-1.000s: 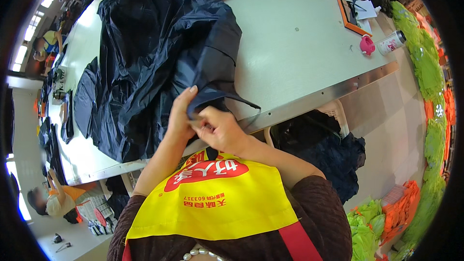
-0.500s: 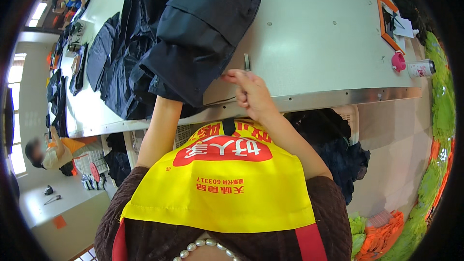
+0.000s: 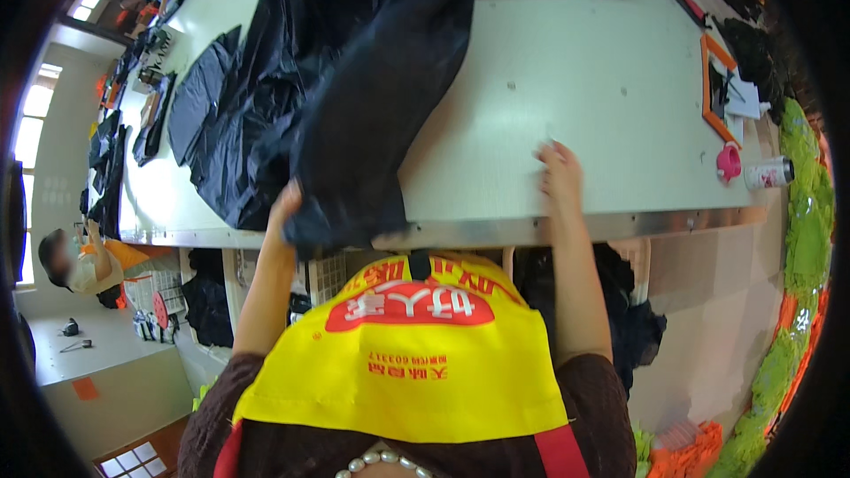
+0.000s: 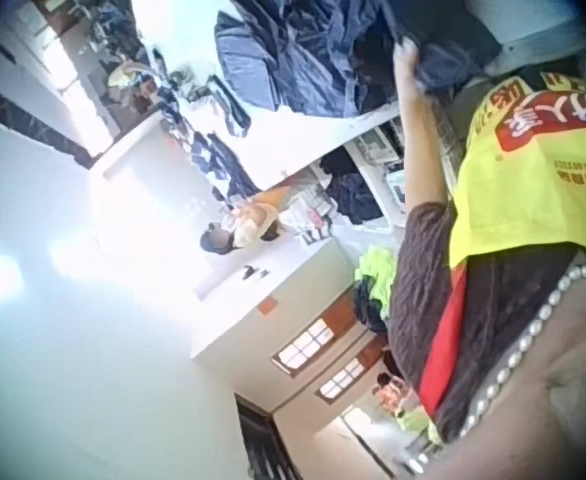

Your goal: The person folds a black jacket on a table, aligns the edges, and places it into a small black drawstring bag. They then retrieve another jacket from a basket and repeat the folding process.

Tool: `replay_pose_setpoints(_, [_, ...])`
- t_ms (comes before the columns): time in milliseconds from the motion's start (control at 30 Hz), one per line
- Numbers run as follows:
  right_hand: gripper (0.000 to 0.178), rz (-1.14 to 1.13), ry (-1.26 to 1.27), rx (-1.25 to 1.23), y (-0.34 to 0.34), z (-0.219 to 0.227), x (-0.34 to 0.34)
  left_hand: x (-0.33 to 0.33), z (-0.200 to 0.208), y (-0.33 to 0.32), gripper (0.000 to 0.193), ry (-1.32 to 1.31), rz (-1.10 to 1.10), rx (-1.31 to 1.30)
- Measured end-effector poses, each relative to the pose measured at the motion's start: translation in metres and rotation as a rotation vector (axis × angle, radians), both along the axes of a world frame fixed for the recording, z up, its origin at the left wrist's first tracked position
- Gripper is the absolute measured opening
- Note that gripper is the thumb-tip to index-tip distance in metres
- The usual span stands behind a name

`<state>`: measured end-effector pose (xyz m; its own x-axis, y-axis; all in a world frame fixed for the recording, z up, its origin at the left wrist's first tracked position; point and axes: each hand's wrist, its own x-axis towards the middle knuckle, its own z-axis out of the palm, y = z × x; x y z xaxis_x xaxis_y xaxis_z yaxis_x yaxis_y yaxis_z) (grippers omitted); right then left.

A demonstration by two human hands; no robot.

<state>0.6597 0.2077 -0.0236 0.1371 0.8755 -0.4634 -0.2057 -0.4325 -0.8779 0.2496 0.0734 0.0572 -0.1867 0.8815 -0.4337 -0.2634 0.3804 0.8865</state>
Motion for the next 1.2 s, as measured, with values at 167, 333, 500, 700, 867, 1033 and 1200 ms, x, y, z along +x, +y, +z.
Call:
replay_pose_setpoints(167, [0.049, -0.069, -1.016, 0.284, 0.04, -0.051, 0.132, -0.086, 0.022, -0.125, 0.041, 0.613, -0.523, -0.547])
replay_pose_setpoints(333, [0.051, 0.093, -1.713, 0.182, 0.052, -0.019, 0.126, -0.241, 0.011, -0.304, 0.036, 1.418, 0.273, -0.935])
replay_pose_setpoints(500, [0.055, 0.372, -0.508, 0.32, 0.031, -0.019, 0.012, -0.112, 0.021, -0.184, 0.046, 1.142, 0.272, -0.066])
replay_pose_setpoints(700, [0.048, 0.738, -0.831, 1.105, -0.036, 0.015, -0.156, 0.034, -0.085, -0.106, 0.099, 1.402, -0.489, 0.046])
replay_pose_setpoints(867, [0.042, 0.812, -0.698, 1.407, -0.033, 0.064, -0.249, 0.048, -0.114, -0.108, 0.08, 1.623, -0.185, 0.176])
replay_pose_setpoints(1033, [0.07, 1.155, -0.874, 1.533, -0.04, 0.068, -0.347, 0.034, -0.101, -0.13, 0.066, 1.486, -0.212, 0.334])
replay_pose_setpoints(1200, [0.042, 1.728, -1.268, 1.141, -0.072, -0.013, -0.386, -0.021, -0.078, -0.244, 0.063, 1.03, 0.28, 0.109])
